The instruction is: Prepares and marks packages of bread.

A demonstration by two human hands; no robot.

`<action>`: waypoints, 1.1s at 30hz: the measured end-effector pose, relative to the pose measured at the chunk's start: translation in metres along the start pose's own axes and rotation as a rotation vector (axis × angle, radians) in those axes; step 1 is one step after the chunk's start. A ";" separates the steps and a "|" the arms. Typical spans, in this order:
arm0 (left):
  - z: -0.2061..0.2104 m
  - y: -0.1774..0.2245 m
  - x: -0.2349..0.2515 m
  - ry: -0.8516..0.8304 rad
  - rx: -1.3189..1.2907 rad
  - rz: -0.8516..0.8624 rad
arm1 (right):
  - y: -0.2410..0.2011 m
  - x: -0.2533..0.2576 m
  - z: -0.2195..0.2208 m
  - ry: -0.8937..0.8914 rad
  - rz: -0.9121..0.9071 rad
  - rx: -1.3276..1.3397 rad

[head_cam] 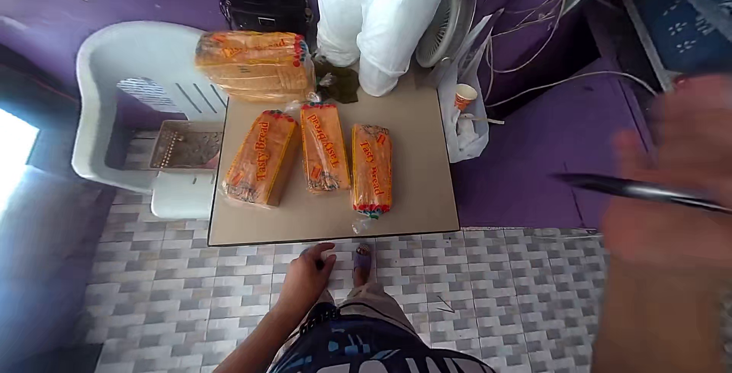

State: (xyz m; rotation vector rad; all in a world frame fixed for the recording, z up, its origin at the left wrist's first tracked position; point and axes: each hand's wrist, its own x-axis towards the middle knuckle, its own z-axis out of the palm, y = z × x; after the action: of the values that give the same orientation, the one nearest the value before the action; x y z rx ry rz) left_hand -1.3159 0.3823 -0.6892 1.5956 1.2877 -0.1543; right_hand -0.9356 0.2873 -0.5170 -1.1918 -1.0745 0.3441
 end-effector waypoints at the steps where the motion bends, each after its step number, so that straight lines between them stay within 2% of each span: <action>1: 0.001 0.014 0.005 -0.028 -0.041 -0.002 | 0.020 0.010 0.019 -0.100 0.057 -0.109; 3: 0.005 0.038 0.017 -0.118 -0.211 -0.047 | 0.073 0.023 0.062 -0.365 0.237 -0.326; 6: 0.020 0.072 0.025 -0.175 -0.613 -0.246 | 0.154 0.047 0.133 -0.836 0.435 -0.657; 8: 0.029 0.089 0.028 -0.165 -0.810 -0.334 | 0.204 0.059 0.172 -0.986 0.423 -0.799; 10: 0.039 0.094 0.036 -0.106 -0.907 -0.316 | 0.234 0.065 0.193 -1.031 0.471 -0.862; 12: 0.049 0.088 0.048 -0.033 -0.873 -0.225 | 0.241 0.066 0.194 -0.993 0.581 -0.873; 14: 0.060 0.075 0.055 0.007 -0.707 -0.131 | 0.233 0.058 0.173 -0.969 0.650 -0.901; 16: 0.061 0.076 0.057 -0.015 -0.483 -0.079 | 0.215 0.041 0.131 -0.896 0.714 -0.961; 18: 0.055 0.088 0.062 -0.070 -0.365 -0.024 | 0.200 0.006 0.074 -0.699 0.810 -0.926; 21: 0.051 0.104 0.082 0.034 -0.392 0.179 | 0.188 -0.064 -0.004 -0.408 1.004 -0.662; 23: 0.054 0.106 0.093 0.140 -0.484 0.307 | 0.163 -0.101 -0.023 -0.287 1.151 -0.355; 25: 0.067 0.102 0.092 0.210 -0.585 0.267 | 0.146 -0.123 -0.027 -0.202 1.246 -0.123; 26: 0.076 0.098 0.086 0.199 -0.594 0.203 | 0.145 -0.130 -0.028 -0.173 1.254 -0.115; 28: 0.091 0.088 0.074 0.032 -0.519 0.098 | 0.153 -0.139 -0.026 -0.170 1.183 -0.320; 30: 0.099 0.086 0.069 -0.258 -0.392 0.112 | 0.161 -0.140 -0.020 -0.241 1.115 -0.491; 31: 0.101 0.088 0.069 -0.367 -0.339 0.148 | 0.160 -0.137 -0.014 -0.274 1.105 -0.504; 33: 0.102 0.096 0.071 -0.468 -0.290 0.217 | 0.155 -0.134 0.001 -0.286 1.111 -0.448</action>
State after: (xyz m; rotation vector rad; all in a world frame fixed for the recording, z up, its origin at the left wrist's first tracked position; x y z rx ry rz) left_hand -1.1640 0.3616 -0.7223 1.3359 0.7337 -0.1828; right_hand -0.9565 0.2516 -0.7175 -2.1381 -0.6310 1.1978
